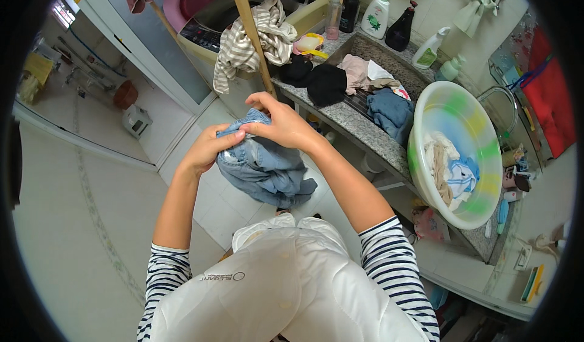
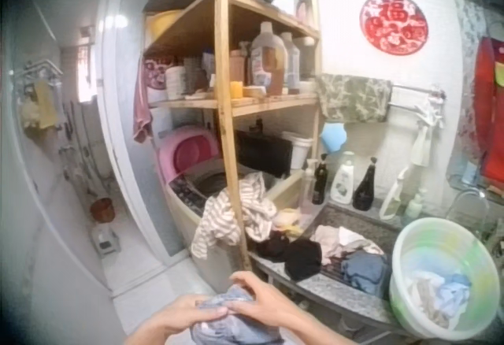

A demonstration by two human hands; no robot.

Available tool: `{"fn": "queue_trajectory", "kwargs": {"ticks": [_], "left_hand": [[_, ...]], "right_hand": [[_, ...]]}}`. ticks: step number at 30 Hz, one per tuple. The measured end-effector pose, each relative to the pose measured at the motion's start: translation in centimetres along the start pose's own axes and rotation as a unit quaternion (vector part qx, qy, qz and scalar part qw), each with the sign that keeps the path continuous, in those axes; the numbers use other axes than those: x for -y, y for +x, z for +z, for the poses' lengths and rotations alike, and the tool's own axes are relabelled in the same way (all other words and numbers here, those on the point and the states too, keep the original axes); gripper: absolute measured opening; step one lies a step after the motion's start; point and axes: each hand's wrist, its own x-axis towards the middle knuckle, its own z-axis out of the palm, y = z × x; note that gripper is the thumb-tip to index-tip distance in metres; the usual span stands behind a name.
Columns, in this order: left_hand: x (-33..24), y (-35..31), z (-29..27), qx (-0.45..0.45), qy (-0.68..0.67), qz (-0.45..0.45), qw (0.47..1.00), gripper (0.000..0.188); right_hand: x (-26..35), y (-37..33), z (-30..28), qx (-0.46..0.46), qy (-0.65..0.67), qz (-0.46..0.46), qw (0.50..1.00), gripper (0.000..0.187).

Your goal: The person hand washes several small garments in a basin of soapy water, repeatedly submerging, rubbing, and wringing them. The person then removes a blue garment, wrings it out, and places it on the counter.

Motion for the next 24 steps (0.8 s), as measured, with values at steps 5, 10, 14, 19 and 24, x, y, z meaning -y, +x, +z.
{"fn": "queue_trajectory", "kwargs": {"ticks": [5, 10, 14, 19, 24], "left_hand": [[0.0, 0.3, -2.9, 0.009, -0.141, 0.016, 0.990, 0.046], [-1.9, -0.4, -3.9, 0.085, 0.277, 0.062, 0.955, 0.066], [-0.8, -0.1, 0.4, 0.056, 0.303, 0.090, 0.947, 0.070], [0.6, 1.3, -0.4, -0.012, 0.063, 0.011, 0.998, 0.053], [-1.5, 1.2, -2.2, -0.082, -0.022, -0.044, 0.995, 0.039]], "right_hand": [[-5.7, -2.4, -1.0, 0.147, 0.078, 0.039, 0.985, 0.056], [-2.7, -0.9, -3.9, 0.018, 0.057, 0.007, 0.998, 0.025], [1.3, 1.3, -1.7, 0.065, 0.041, -0.062, 0.995, 0.026], [-0.6, 2.2, -3.2, -0.124, -0.120, -0.104, 0.979, 0.021], [-2.1, -1.0, -2.7, -0.210, -0.217, -0.110, 0.947, 0.035]]}}
